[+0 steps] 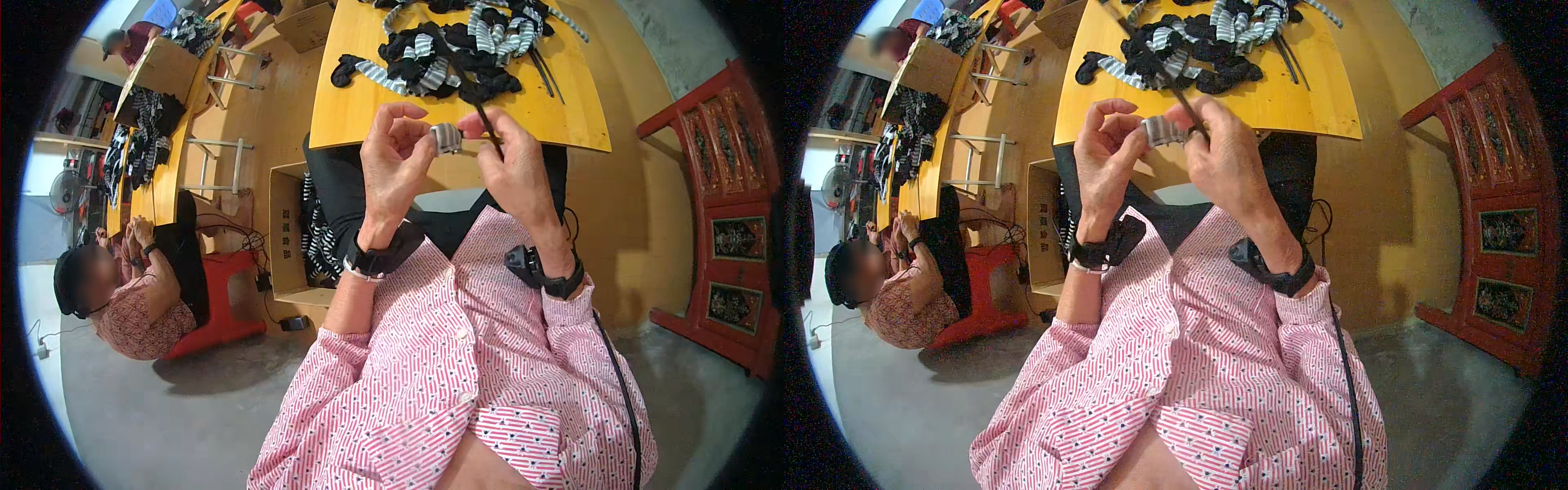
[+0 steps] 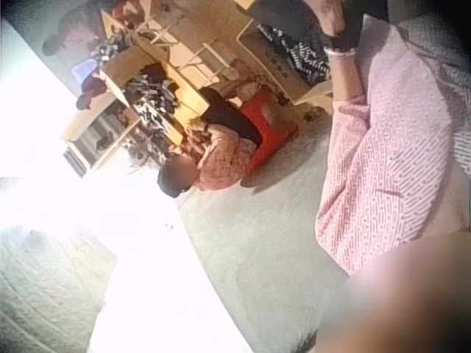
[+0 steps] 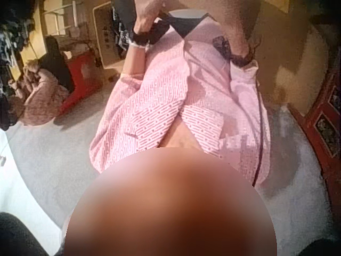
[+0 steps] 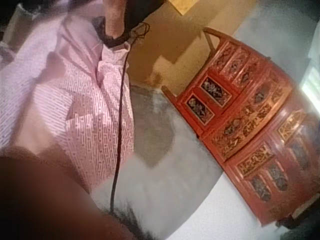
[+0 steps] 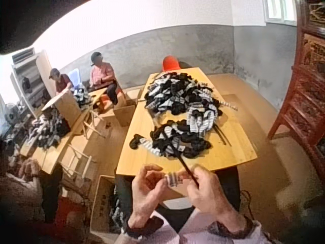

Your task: The recorder is wrapping pieces of striped fabric around black rods at a workstation.

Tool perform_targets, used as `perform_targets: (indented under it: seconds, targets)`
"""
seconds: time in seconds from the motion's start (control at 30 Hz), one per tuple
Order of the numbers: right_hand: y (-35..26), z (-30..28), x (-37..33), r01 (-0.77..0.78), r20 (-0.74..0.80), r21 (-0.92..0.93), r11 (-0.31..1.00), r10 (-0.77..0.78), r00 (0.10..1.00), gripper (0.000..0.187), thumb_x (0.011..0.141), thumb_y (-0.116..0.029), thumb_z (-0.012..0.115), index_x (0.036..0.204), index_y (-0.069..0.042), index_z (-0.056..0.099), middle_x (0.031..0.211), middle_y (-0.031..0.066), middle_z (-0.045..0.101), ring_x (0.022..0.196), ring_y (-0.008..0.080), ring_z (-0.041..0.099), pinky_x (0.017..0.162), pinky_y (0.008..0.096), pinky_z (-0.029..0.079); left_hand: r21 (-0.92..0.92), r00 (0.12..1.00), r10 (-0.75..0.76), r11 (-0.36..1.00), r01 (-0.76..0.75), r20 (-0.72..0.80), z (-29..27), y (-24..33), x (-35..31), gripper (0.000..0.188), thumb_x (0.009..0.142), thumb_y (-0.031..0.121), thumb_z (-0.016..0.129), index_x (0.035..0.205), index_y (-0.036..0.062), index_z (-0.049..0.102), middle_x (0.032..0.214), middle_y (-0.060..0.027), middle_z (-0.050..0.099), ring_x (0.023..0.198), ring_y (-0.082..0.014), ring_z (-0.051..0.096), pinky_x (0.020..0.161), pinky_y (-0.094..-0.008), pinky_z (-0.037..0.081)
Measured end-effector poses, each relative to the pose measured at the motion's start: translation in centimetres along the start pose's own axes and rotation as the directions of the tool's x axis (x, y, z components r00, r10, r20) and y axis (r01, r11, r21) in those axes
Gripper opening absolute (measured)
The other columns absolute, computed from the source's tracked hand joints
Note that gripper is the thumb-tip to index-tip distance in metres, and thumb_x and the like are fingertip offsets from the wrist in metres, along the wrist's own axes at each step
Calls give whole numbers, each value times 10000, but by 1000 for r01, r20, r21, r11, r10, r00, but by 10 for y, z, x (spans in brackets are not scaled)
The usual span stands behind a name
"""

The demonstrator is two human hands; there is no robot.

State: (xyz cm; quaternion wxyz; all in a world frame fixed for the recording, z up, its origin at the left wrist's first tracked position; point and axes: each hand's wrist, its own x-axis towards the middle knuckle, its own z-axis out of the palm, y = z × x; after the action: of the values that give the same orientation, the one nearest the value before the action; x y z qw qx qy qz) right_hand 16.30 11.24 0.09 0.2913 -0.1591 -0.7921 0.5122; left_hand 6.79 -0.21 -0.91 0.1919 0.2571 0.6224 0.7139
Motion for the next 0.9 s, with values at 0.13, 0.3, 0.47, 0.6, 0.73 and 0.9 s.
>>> perform_targets:
  seconds: [0.13, 0.3, 0.47, 0.6, 0.73, 0.9]
  targets:
    - [-3, 3, -1, -177, 152, 64, 982, 166, 974, 173, 808, -109, 550, 916, 26, 548, 841, 89, 580, 760, 115, 542, 674, 249, 437, 158, 982, 191, 970, -187, -9, 6, -7, -3, 230, 742, -22, 582, 934, 17, 461, 728, -35, 564, 659, -75, 561, 602, -198, 453]
    - [0, 1, -1, -219, 186, -67, 973, 228, 956, 212, 804, -144, 573, 916, 33, 545, 820, 110, 590, 719, 129, 563, 641, 261, 449, 448, 920, 390, 817, -363, 34, 14, -9, -8, 223, 726, -26, 603, 899, 11, 468, 721, -60, 569, 630, -119, 582, 583, -223, 476]
    - [11, 8, -8, 28, 77, -249, 968, -9, 997, 205, 762, -132, 552, 881, 35, 547, 790, 195, 595, 753, 337, 594, 659, 380, 468, 547, 896, 435, 730, -409, 89, 17, -12, -10, 221, 727, -35, 601, 897, 9, 466, 751, -75, 567, 653, -127, 573, 589, -232, 470]
    - [22, 11, -5, 63, 71, -214, 975, -49, 996, 195, 769, -129, 546, 880, 30, 543, 778, 194, 592, 736, 331, 596, 647, 378, 470, -165, 999, -2, 986, -6, -48, 12, -16, -6, 221, 732, -71, 585, 884, 28, 459, 788, -42, 567, 724, -97, 551, 670, -208, 442]
    - [28, 12, -2, -26, 100, -106, 994, 37, 994, 198, 773, -130, 541, 890, 31, 541, 778, 196, 597, 728, 329, 602, 638, 372, 475, -411, 966, -236, 874, 259, 108, 4, -10, -1, 213, 737, -46, 594, 873, 50, 462, 780, -39, 552, 722, -84, 526, 659, -213, 431]
    - [31, 10, -4, -10, 92, -69, 998, 16, 996, 209, 774, -132, 542, 890, 41, 540, 782, 198, 602, 737, 317, 609, 638, 361, 479, -380, 947, -218, 876, 296, 236, 0, -11, -1, 214, 738, -41, 590, 887, 52, 466, 811, -9, 522, 730, -65, 500, 646, -192, 399]
